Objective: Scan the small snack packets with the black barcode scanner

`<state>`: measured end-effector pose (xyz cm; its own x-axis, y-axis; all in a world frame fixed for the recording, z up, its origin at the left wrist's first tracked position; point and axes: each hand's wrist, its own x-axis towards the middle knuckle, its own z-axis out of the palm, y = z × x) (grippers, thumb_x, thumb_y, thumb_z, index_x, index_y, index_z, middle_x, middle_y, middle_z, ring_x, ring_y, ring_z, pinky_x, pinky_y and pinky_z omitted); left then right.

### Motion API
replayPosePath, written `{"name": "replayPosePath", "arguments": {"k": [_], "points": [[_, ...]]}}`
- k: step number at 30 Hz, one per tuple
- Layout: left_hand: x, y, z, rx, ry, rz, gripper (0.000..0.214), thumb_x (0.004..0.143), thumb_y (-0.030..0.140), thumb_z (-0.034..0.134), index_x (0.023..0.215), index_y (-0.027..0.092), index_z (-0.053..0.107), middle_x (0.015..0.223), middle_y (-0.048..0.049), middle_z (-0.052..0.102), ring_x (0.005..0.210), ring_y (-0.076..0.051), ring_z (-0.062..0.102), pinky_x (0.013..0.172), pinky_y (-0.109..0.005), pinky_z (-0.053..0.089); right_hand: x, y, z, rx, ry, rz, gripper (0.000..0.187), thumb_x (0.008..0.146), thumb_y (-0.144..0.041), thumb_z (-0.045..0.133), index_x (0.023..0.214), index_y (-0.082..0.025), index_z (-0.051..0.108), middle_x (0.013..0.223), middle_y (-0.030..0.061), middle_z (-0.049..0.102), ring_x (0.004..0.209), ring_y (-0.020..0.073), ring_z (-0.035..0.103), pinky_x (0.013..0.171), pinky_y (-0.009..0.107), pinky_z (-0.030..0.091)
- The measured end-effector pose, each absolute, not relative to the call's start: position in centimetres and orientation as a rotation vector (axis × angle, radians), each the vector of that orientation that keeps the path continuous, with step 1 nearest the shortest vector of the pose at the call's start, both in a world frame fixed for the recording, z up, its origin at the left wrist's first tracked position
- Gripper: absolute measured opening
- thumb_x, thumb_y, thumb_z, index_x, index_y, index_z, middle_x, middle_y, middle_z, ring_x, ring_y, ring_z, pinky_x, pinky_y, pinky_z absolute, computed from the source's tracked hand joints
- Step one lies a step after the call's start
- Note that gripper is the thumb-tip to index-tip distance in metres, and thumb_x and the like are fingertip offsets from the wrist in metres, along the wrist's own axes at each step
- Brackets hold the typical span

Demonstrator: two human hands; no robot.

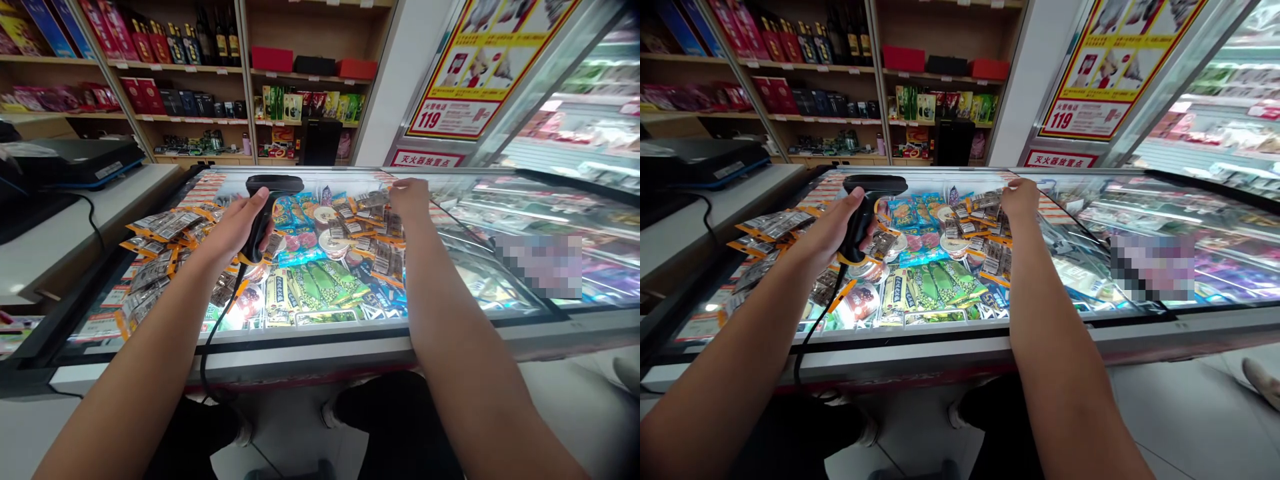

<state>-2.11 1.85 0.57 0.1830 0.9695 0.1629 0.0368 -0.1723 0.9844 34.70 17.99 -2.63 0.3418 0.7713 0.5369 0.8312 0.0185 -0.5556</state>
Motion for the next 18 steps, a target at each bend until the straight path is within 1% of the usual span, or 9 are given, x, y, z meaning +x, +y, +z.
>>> {"name": "replayPosePath", "arguments": {"k": [2, 5, 7, 8, 11, 13, 15, 17, 18], "points": [[-2.0, 1.8, 0.7, 1.437, 1.038, 1.173, 0.054, 0.088, 0.075, 0.058, 0.082, 0.02, 0.057, 0.059, -0.0017, 0.059, 0.039, -0.012, 0.05, 0.04, -0.026, 0.036, 34.5, 17.6, -2.8, -1.879, -1.333, -0.109, 0.035, 0.082, -0.028, 0.06, 0.112, -0.018, 0.073, 0.11, 0.0195, 0.071, 0.113, 0.0386, 0.065, 0.095, 0.061, 0.053], [-2.0, 1.6, 0.9, 1.411, 1.062, 1.191, 0.053, 0.088, 0.073, 0.06, 0.08, 0.021, 0.055, 0.059, -0.0015, 0.06, 0.039, -0.012, 0.051, 0.04, -0.027, 0.036, 31.6, 16.0, -1.7, -1.863, -1.357, -0.218, 0.042, 0.085, -0.031, 0.061, 0.124, -0.018, 0.068, 0.137, 0.0244, 0.061, 0.135, 0.0445, 0.05, 0.105, 0.07, 0.043], [-2.0, 1.6, 1.0, 1.394, 1.079, 1.212, 0.054, 0.088, 0.073, 0.06, 0.079, 0.021, 0.054, 0.059, -0.0015, 0.06, 0.039, -0.012, 0.051, 0.04, -0.027, 0.036, 28.3, 14.4, -0.8, -1.655, -1.574, -0.206, 0.039, 0.092, -0.029, 0.053, 0.127, -0.017, 0.066, 0.135, 0.0222, 0.063, 0.136, 0.0388, 0.052, 0.111, 0.061, 0.041], [-2.0, 1.7, 1.0, 1.386, 1.082, 1.225, 0.054, 0.088, 0.074, 0.06, 0.078, 0.021, 0.054, 0.059, -0.0014, 0.06, 0.039, -0.012, 0.052, 0.04, -0.027, 0.035, 26.3, 13.5, -0.6, -1.521, -1.699, -0.132, 0.038, 0.095, -0.027, 0.049, 0.127, -0.017, 0.066, 0.13, 0.0198, 0.066, 0.13, 0.0346, 0.057, 0.111, 0.055, 0.043], [-2.1, 1.9, 0.9, 1.376, 1.078, 1.252, 0.056, 0.088, 0.076, 0.058, 0.078, 0.021, 0.054, 0.059, -0.0013, 0.06, 0.038, -0.012, 0.051, 0.039, -0.027, 0.034, 20.2, 10.8, -1.4, -1.273, -2.004, 0.286, 0.035, 0.1, -0.033, 0.048, 0.124, -0.017, 0.068, 0.116, 0.0151, 0.074, 0.106, 0.0281, 0.069, 0.098, 0.042, 0.053], [-2.1, 1.9, 0.8, 1.378, 1.084, 1.26, 0.057, 0.088, 0.077, 0.057, 0.078, 0.021, 0.054, 0.058, -0.0012, 0.059, 0.038, -0.012, 0.051, 0.039, -0.027, 0.035, 17.0, 9.4, -2.8, -1.256, -2.176, 0.497, 0.046, 0.098, -0.049, 0.059, 0.129, -0.016, 0.066, 0.128, 0.0181, 0.071, 0.114, 0.0323, 0.068, 0.097, 0.044, 0.053], [-2.1, 1.9, 0.9, 1.377, 1.096, 1.262, 0.057, 0.089, 0.076, 0.056, 0.077, 0.021, 0.054, 0.058, -0.0012, 0.059, 0.038, -0.012, 0.051, 0.04, -0.028, 0.036, 14.9, 8.6, -4.2, -1.395, -2.314, 0.505, 0.065, 0.089, -0.067, 0.065, 0.13, -0.016, 0.067, 0.144, 0.0242, 0.061, 0.132, 0.0432, 0.057, 0.102, 0.055, 0.05], [-2.1, 1.9, 0.9, 1.372, 1.104, 1.257, 0.056, 0.089, 0.075, 0.056, 0.077, 0.021, 0.055, 0.058, -0.0012, 0.059, 0.038, -0.012, 0.05, 0.041, -0.028, 0.037, 14.2, 8.4, -5.1, -1.513, -2.376, 0.449, 0.071, 0.082, -0.073, 0.069, 0.124, -0.016, 0.069, 0.148, 0.0261, 0.056, 0.139, 0.049, 0.049, 0.103, 0.06, 0.048], [-2.1, 1.9, 0.9, 1.37, 1.105, 1.253, 0.056, 0.089, 0.075, 0.056, 0.077, 0.021, 0.055, 0.059, -0.0012, 0.06, 0.038, -0.012, 0.051, 0.041, -0.028, 0.038, 14.2, 8.5, -5.2, -1.551, -2.371, 0.456, 0.069, 0.079, -0.072, 0.073, 0.121, -0.016, 0.07, 0.146, 0.0258, 0.058, 0.138, 0.0488, 0.051, 0.103, 0.06, 0.049]]}}
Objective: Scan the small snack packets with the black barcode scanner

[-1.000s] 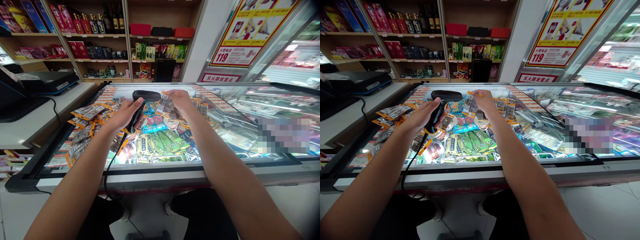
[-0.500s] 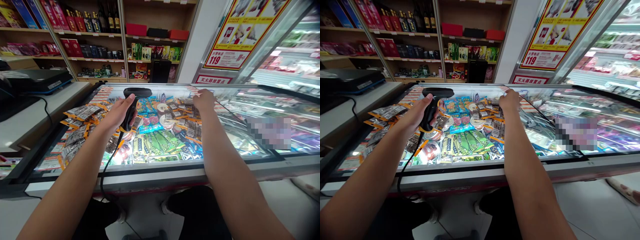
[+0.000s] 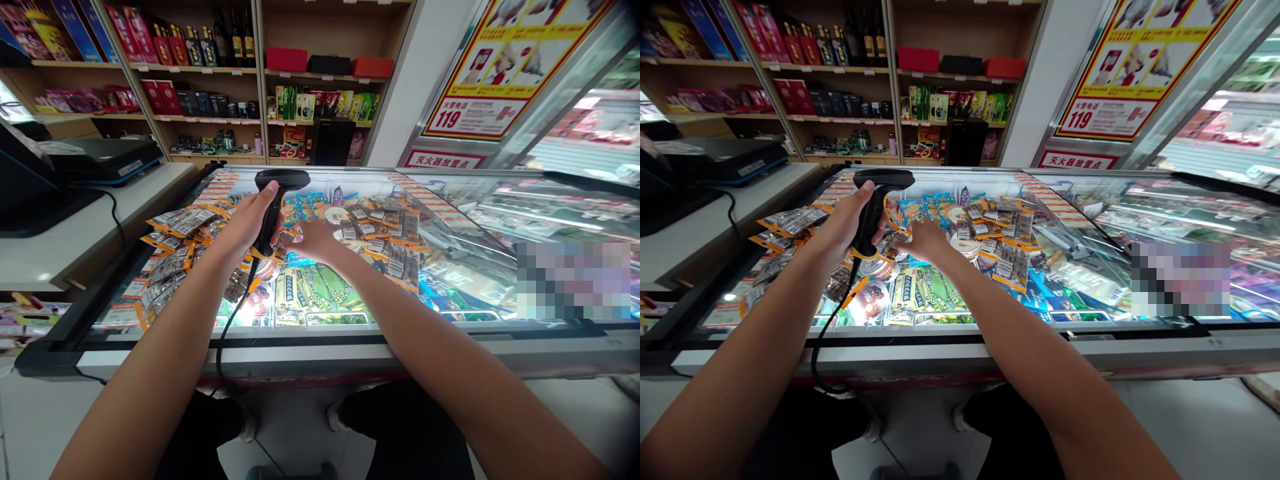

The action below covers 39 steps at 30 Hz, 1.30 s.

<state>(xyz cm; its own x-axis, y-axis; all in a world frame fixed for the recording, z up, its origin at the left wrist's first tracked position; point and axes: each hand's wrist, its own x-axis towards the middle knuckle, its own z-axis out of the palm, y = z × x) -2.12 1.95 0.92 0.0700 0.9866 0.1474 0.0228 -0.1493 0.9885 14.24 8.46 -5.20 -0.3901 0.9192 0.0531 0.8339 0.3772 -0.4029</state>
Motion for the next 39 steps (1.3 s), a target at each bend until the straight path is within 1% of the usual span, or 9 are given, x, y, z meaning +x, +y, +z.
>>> {"name": "replayPosePath", "arguments": {"k": [4, 6, 10, 14, 18, 26, 33, 36, 39], "points": [[-2.4, 2.2, 0.6, 1.378, 1.107, 1.23, 0.056, 0.09, 0.076, 0.054, 0.078, 0.021, 0.055, 0.059, -0.0018, 0.061, 0.04, -0.012, 0.052, 0.04, -0.027, 0.037, 16.1, 9.2, -4.2, -1.545, -2.177, 0.739, 0.06, 0.077, -0.049, 0.083, 0.125, -0.016, 0.066, 0.119, 0.0204, 0.072, 0.106, 0.0363, 0.07, 0.086, 0.047, 0.058], [-2.5, 2.2, 0.5, 1.38, 1.103, 1.222, 0.056, 0.089, 0.076, 0.055, 0.079, 0.021, 0.055, 0.059, -0.0018, 0.062, 0.041, -0.012, 0.053, 0.04, -0.026, 0.037, 17.4, 9.8, -3.3, -1.489, -2.038, 0.856, 0.051, 0.081, -0.036, 0.079, 0.126, -0.018, 0.064, 0.104, 0.0154, 0.074, 0.088, 0.0304, 0.072, 0.074, 0.042, 0.057], [-2.4, 2.0, 0.6, 1.373, 1.122, 1.189, 0.054, 0.089, 0.074, 0.057, 0.08, 0.021, 0.053, 0.061, -0.0007, 0.061, 0.041, -0.011, 0.052, 0.04, -0.025, 0.037, 19.3, 10.9, -2.0, -1.467, -1.807, 0.803, 0.034, 0.087, -0.022, 0.067, 0.12, -0.018, 0.062, 0.094, 0.0088, 0.069, 0.077, 0.024, 0.067, 0.065, 0.034, 0.049], [-1.9, 1.7, 0.7, 1.374, 1.145, 1.168, 0.053, 0.092, 0.072, 0.055, 0.076, 0.021, 0.05, 0.06, 0.0001, 0.059, 0.04, -0.01, 0.052, 0.039, -0.024, 0.036, 20.1, 11.3, -1.3, -1.413, -1.775, 0.54, 0.021, 0.085, -0.02, 0.063, 0.107, -0.021, 0.061, 0.091, 0.0035, 0.059, 0.069, 0.0182, 0.055, 0.062, 0.031, 0.038], [-1.7, 1.7, 0.6, 1.388, 1.129, 1.14, 0.054, 0.093, 0.072, 0.054, 0.077, 0.02, 0.051, 0.061, -0.0001, 0.059, 0.04, -0.01, 0.053, 0.04, -0.023, 0.036, 20.1, 11.0, -1.1, -1.38, -1.766, 0.555, 0.012, 0.084, -0.02, 0.062, 0.096, -0.022, 0.059, 0.086, 0.0007, 0.053, 0.063, 0.0155, 0.046, 0.06, 0.031, 0.034], [-1.6, 1.8, 0.2, 1.391, 1.124, 1.083, 0.055, 0.091, 0.075, 0.055, 0.082, 0.021, 0.05, 0.062, -0.0002, 0.061, 0.039, -0.012, 0.055, 0.037, -0.023, 0.035, 20.1, 11.2, -1.4, -1.364, -1.753, 0.559, 0.017, 0.085, -0.021, 0.06, 0.101, -0.02, 0.063, 0.09, 0.0028, 0.061, 0.064, 0.0161, 0.047, 0.061, 0.031, 0.034], [-1.6, 1.9, 0.3, 1.376, 1.116, 1.109, 0.053, 0.091, 0.073, 0.057, 0.082, 0.021, 0.052, 0.061, 0.0005, 0.061, 0.039, -0.011, 0.054, 0.038, -0.023, 0.036, 20.4, 11.1, -1.1, -1.494, -1.802, 0.412, 0.023, 0.092, -0.025, 0.055, 0.112, -0.02, 0.064, 0.089, 0.0063, 0.066, 0.073, 0.023, 0.058, 0.068, 0.034, 0.044], [-1.8, 2.1, 0.3, 1.354, 1.096, 1.179, 0.052, 0.091, 0.072, 0.057, 0.081, 0.021, 0.052, 0.061, 0.001, 0.06, 0.039, -0.01, 0.053, 0.038, -0.023, 0.036, 21.1, 11.1, -1.3, -1.755, -1.902, 0.22, 0.035, 0.093, -0.027, 0.057, 0.126, -0.018, 0.061, 0.101, 0.014, 0.071, 0.091, 0.0325, 0.065, 0.082, 0.042, 0.048], [-2.0, 2.3, 0.3, 1.3, 1.135, 1.242, 0.052, 0.09, 0.073, 0.058, 0.083, 0.021, 0.052, 0.06, 0.0013, 0.06, 0.039, -0.01, 0.052, 0.037, -0.022, 0.036, 21.4, 11.1, -1.9, -1.998, -1.972, -0.108, 0.047, 0.088, -0.026, 0.066, 0.131, -0.01, 0.061, 0.128, 0.0264, 0.065, 0.123, 0.0453, 0.057, 0.1, 0.054, 0.043]]}}
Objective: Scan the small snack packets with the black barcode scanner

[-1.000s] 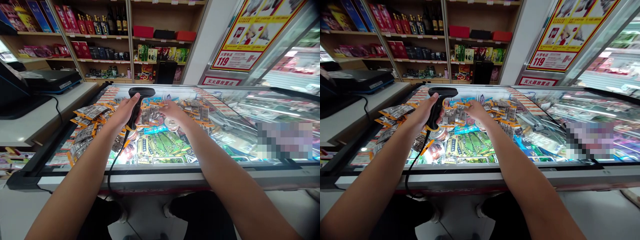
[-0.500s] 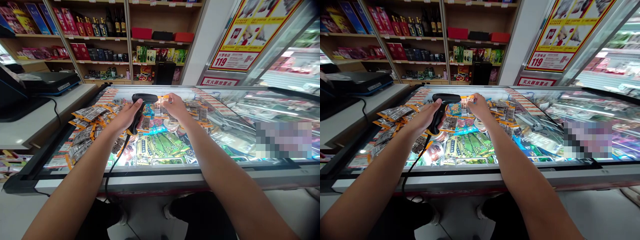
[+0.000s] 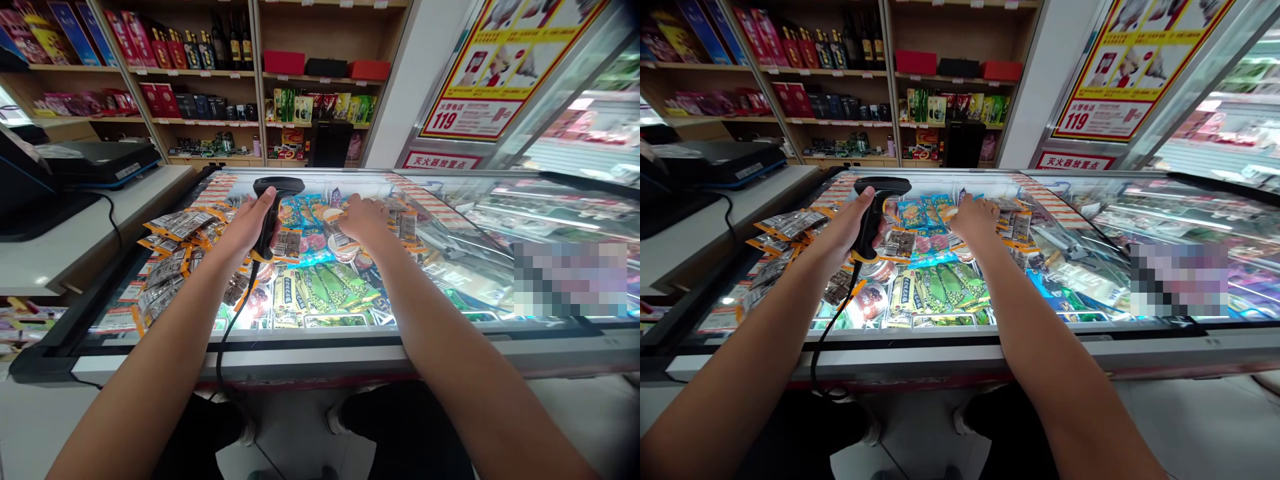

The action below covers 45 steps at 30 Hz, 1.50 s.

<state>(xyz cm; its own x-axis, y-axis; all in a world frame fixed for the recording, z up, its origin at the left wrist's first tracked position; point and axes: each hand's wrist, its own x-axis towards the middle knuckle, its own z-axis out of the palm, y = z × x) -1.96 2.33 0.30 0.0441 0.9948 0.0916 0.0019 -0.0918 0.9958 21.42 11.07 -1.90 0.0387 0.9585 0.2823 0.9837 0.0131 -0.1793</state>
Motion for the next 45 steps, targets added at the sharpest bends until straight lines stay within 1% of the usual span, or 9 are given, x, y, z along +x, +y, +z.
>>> {"name": "replayPosePath", "arguments": {"k": [4, 7, 11, 15, 19, 26, 40, 42, 45], "points": [[-2.0, 2.4, 0.4, 1.251, 1.188, 1.262, 0.053, 0.09, 0.073, 0.058, 0.082, 0.021, 0.053, 0.059, 0.0009, 0.06, 0.039, -0.01, 0.053, 0.036, -0.022, 0.035, 19.8, 10.5, -2.8, -1.747, -2.129, -0.253, 0.049, 0.093, -0.027, 0.061, 0.139, -0.013, 0.06, 0.142, 0.0236, 0.058, 0.134, 0.0451, 0.048, 0.106, 0.057, 0.041], [-1.9, 2.3, 0.5, 1.274, 1.191, 1.252, 0.053, 0.091, 0.072, 0.057, 0.08, 0.021, 0.054, 0.06, -0.0003, 0.061, 0.039, -0.01, 0.053, 0.037, -0.022, 0.036, 17.5, 9.5, -3.7, -1.483, -2.357, 0.009, 0.057, 0.102, -0.048, 0.052, 0.149, -0.017, 0.054, 0.146, 0.0204, 0.059, 0.14, 0.0441, 0.046, 0.111, 0.058, 0.04], [-2.0, 2.3, 0.4, 1.284, 1.201, 1.238, 0.052, 0.093, 0.07, 0.057, 0.079, 0.02, 0.054, 0.061, -0.0011, 0.06, 0.039, -0.01, 0.052, 0.037, -0.022, 0.037, 15.5, 8.7, -4.9, -1.506, -2.531, 0.254, 0.075, 0.09, -0.073, 0.062, 0.139, -0.017, 0.062, 0.16, 0.0221, 0.045, 0.154, 0.0479, 0.03, 0.12, 0.059, 0.033], [-2.1, 2.4, 0.4, 1.27, 1.259, 1.205, 0.051, 0.094, 0.068, 0.056, 0.078, 0.02, 0.053, 0.062, -0.0018, 0.061, 0.039, -0.011, 0.054, 0.037, -0.022, 0.036, 16.0, 9.0, -4.7, -1.494, -2.34, 0.369, 0.076, 0.078, -0.055, 0.085, 0.136, -0.015, 0.058, 0.145, 0.0222, 0.059, 0.141, 0.0446, 0.049, 0.112, 0.055, 0.045], [-1.8, 2.0, 0.5, 1.276, 1.287, 1.171, 0.049, 0.094, 0.067, 0.057, 0.078, 0.021, 0.052, 0.06, -0.0009, 0.06, 0.039, -0.011, 0.053, 0.037, -0.022, 0.036, 17.3, 9.4, -3.8, -1.358, -2.066, 0.589, 0.066, 0.085, -0.029, 0.079, 0.141, -0.019, 0.047, 0.124, 0.0146, 0.069, 0.114, 0.0338, 0.067, 0.088, 0.044, 0.056], [-1.7, 2.3, -0.1, 1.301, 1.226, 1.107, 0.05, 0.09, 0.07, 0.062, 0.08, 0.022, 0.05, 0.059, 0.0002, 0.06, 0.038, -0.012, 0.053, 0.037, -0.024, 0.036, 18.0, 10.0, -3.7, -1.386, -2.008, 0.496, 0.058, 0.086, -0.022, 0.076, 0.137, -0.022, 0.046, 0.12, 0.0114, 0.067, 0.111, 0.031, 0.066, 0.088, 0.041, 0.053], [-2.3, 2.2, 0.2, 1.282, 1.244, 1.112, 0.051, 0.089, 0.071, 0.064, 0.081, 0.022, 0.051, 0.061, -0.001, 0.062, 0.039, -0.012, 0.054, 0.038, -0.024, 0.038, 18.6, 10.7, -3.6, -1.502, -2.029, 0.476, 0.071, 0.086, -0.024, 0.074, 0.148, -0.014, 0.042, 0.13, 0.0204, 0.064, 0.106, 0.0328, 0.068, 0.081, 0.04, 0.054], [-2.8, 2.4, 0.4, 1.279, 1.255, 1.175, 0.051, 0.088, 0.071, 0.064, 0.082, 0.022, 0.052, 0.061, -0.0005, 0.062, 0.039, -0.011, 0.053, 0.038, -0.023, 0.037, 19.2, 11.1, -3.4, -1.649, -2.033, 0.436, 0.077, 0.084, -0.024, 0.075, 0.152, -0.012, 0.04, 0.128, 0.0228, 0.065, 0.108, 0.036, 0.068, 0.082, 0.043, 0.054], [-3.6, 2.9, 0.8, 1.243, 1.249, 1.298, 0.052, 0.089, 0.072, 0.06, 0.081, 0.022, 0.053, 0.058, 0.0008, 0.06, 0.037, -0.01, 0.051, 0.038, -0.023, 0.036, 20.3, 11.9, -3.2, -1.936, -1.994, 0.182, 0.07, 0.078, -0.029, 0.082, 0.14, -0.01, 0.055, 0.133, 0.0277, 0.061, 0.126, 0.0467, 0.057, 0.098, 0.056, 0.048]]}}
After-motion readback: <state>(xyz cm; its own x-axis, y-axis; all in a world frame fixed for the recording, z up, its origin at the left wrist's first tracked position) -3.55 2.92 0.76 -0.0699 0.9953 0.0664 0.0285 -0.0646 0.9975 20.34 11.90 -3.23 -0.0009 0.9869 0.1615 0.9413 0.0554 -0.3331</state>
